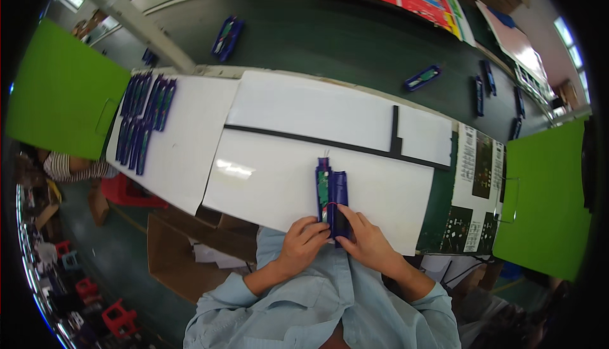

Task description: The person assembles internal components, a circuit board, and a foam insert into blue plastic electronic housings by hand.

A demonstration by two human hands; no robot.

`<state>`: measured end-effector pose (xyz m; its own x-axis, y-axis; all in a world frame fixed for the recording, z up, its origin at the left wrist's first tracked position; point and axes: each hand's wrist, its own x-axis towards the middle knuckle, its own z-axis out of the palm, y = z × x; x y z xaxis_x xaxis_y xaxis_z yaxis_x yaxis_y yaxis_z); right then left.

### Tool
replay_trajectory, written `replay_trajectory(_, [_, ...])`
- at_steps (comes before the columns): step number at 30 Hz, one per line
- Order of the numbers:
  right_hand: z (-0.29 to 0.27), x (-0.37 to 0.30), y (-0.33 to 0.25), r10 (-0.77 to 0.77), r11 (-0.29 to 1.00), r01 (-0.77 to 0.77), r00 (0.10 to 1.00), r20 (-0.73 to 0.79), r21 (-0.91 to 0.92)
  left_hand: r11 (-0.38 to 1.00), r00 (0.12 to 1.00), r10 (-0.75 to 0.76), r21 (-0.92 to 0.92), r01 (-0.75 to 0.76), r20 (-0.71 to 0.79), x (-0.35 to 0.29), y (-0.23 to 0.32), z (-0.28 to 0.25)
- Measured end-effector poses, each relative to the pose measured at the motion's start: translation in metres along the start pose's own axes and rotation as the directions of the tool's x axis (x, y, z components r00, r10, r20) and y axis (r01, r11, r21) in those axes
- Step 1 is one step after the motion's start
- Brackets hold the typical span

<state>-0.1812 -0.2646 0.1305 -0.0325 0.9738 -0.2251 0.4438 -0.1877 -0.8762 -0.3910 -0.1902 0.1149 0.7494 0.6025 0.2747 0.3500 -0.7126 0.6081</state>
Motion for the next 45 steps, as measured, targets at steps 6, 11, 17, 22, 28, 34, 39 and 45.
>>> replay_trajectory(6, [-0.077,0.081,0.007,-0.007,0.939,-0.008,0.999,0.044,0.343,0.961,0.984,0.178,0.221,-0.167,-0.029,0.097,-0.011,-0.033])
replay_trajectory(11, [-0.138,0.217,0.045,0.012,0.895,-0.015,1.000,0.008,0.446,0.960,0.976,0.208,0.203,-0.192,-0.064,0.227,-0.089,-0.011])
replay_trajectory(17, [-0.161,0.316,0.081,0.064,0.839,0.022,0.988,-0.138,0.544,0.924,0.979,0.204,0.335,-0.187,-0.016,0.321,-0.149,0.019])
replay_trajectory(22, [-0.165,0.324,0.101,0.096,0.783,0.179,0.912,-0.400,0.596,0.857,0.954,0.287,0.468,-0.216,-0.085,0.358,-0.179,0.034])
replay_trajectory(28, [-0.200,0.232,0.139,-0.099,0.964,0.261,0.528,-0.844,0.051,0.903,0.975,0.219,0.386,-0.186,-0.043,0.379,-0.123,0.093])
replay_trajectory(34, [-0.108,0.163,0.095,0.031,0.932,0.293,0.523,-0.852,0.214,0.924,0.999,0.040,0.381,-0.027,-0.025,0.384,-0.097,0.189])
replay_trajectory(39, [-0.048,0.157,0.080,-0.135,0.911,0.384,0.627,-0.767,0.153,0.908,0.956,0.197,0.407,-0.094,-0.218,0.360,-0.109,0.157])
replay_trajectory(45, [-0.067,0.154,0.089,-0.176,0.965,0.260,0.643,-0.745,-0.003,0.943,0.877,0.192,0.330,-0.042,-0.440,0.268,-0.160,0.004])
